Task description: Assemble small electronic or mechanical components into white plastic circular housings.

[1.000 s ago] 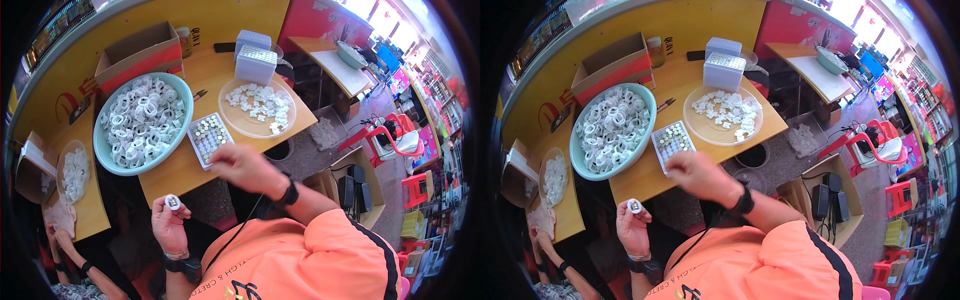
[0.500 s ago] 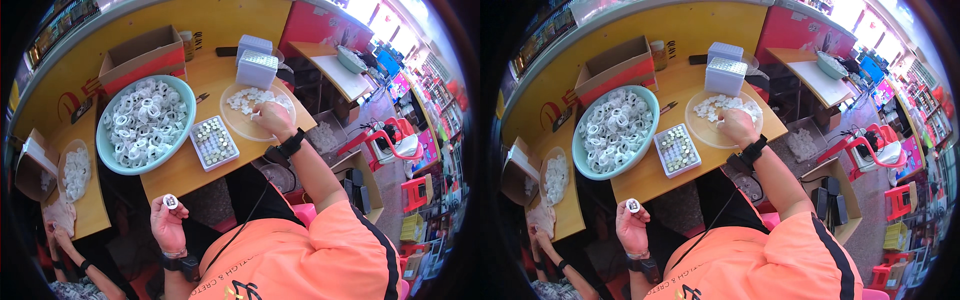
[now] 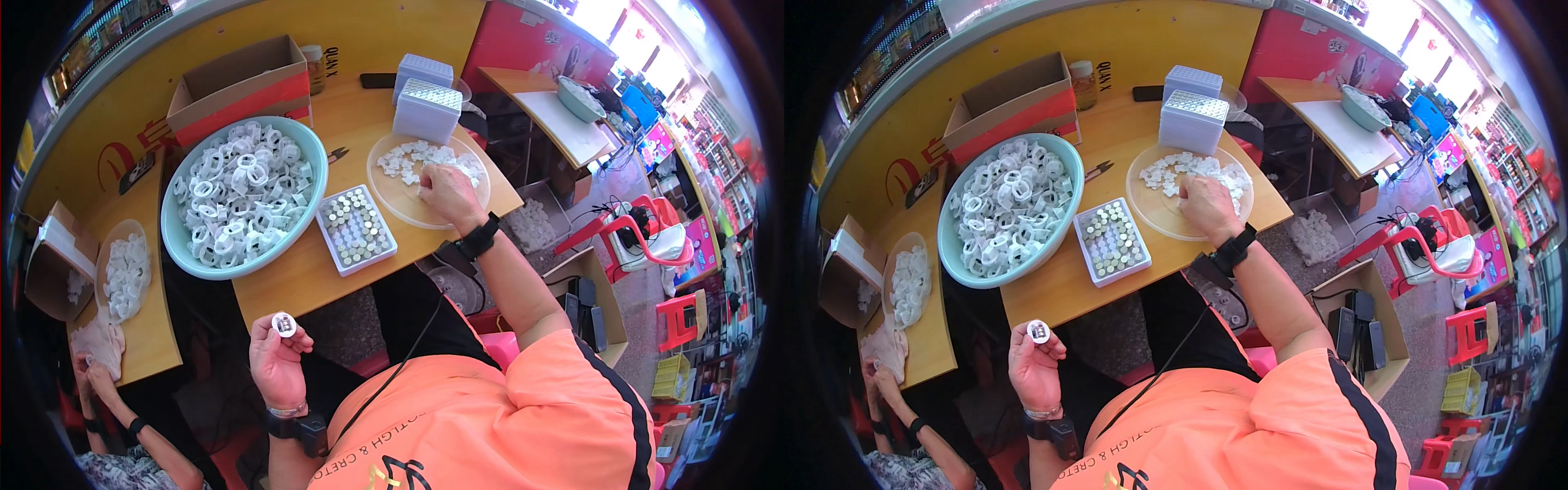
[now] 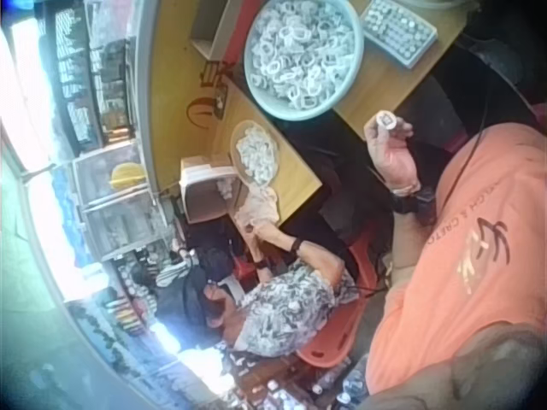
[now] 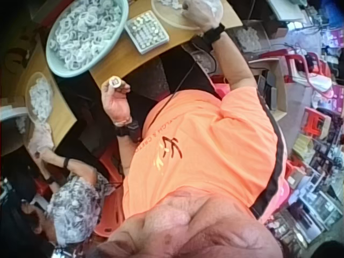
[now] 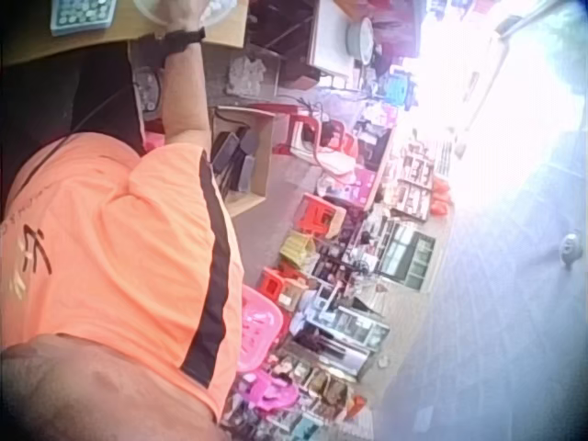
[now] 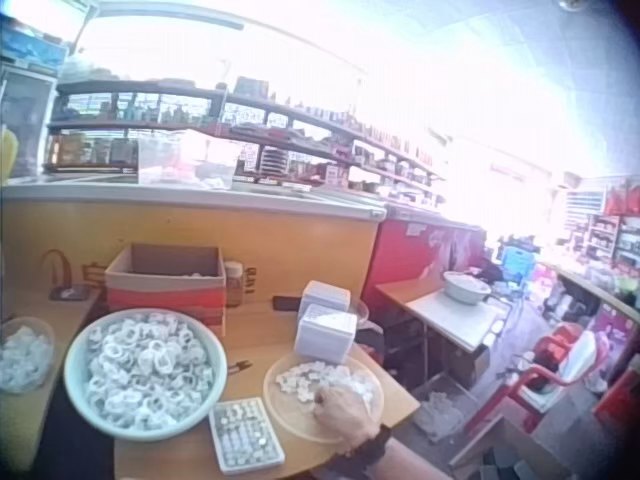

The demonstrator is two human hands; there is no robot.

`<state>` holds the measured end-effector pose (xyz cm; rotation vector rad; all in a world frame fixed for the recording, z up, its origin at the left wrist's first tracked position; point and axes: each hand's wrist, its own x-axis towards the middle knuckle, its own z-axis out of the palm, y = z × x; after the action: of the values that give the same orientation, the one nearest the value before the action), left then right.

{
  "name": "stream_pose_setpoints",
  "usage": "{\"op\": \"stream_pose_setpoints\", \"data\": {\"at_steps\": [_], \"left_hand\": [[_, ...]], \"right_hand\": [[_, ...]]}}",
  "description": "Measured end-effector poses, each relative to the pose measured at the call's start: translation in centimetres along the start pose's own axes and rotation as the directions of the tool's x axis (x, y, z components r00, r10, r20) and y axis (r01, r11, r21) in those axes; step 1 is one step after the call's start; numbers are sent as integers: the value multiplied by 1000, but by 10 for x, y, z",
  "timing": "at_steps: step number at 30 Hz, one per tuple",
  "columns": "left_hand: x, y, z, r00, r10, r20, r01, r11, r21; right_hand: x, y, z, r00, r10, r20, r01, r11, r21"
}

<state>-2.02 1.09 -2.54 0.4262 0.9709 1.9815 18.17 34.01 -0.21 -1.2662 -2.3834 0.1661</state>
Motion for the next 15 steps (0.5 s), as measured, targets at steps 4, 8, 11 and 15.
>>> {"op": "stream_pose_setpoints", "data": {"at_steps": [4, 8, 11, 15], "left_hand": [[0, 0, 1, 1000, -9, 10, 9, 1000, -2], [-1, -1, 1, 1000, -10, 11, 10, 1000, 0], [-2, -1, 2, 1000, -23, 9, 23, 999, -26], [-5, -3, 6, 997, -39, 61, 43, 998, -50]], "right_hand": [[-3, 2, -5, 1000, 7, -14, -5, 986, 164], [-15, -17, -25, 991, 125, 43, -127, 814, 567], [-33, -55, -35, 984, 7, 178, -149, 583, 799], [-64, -111, -30, 923, -180, 341, -289, 263, 921]]}}
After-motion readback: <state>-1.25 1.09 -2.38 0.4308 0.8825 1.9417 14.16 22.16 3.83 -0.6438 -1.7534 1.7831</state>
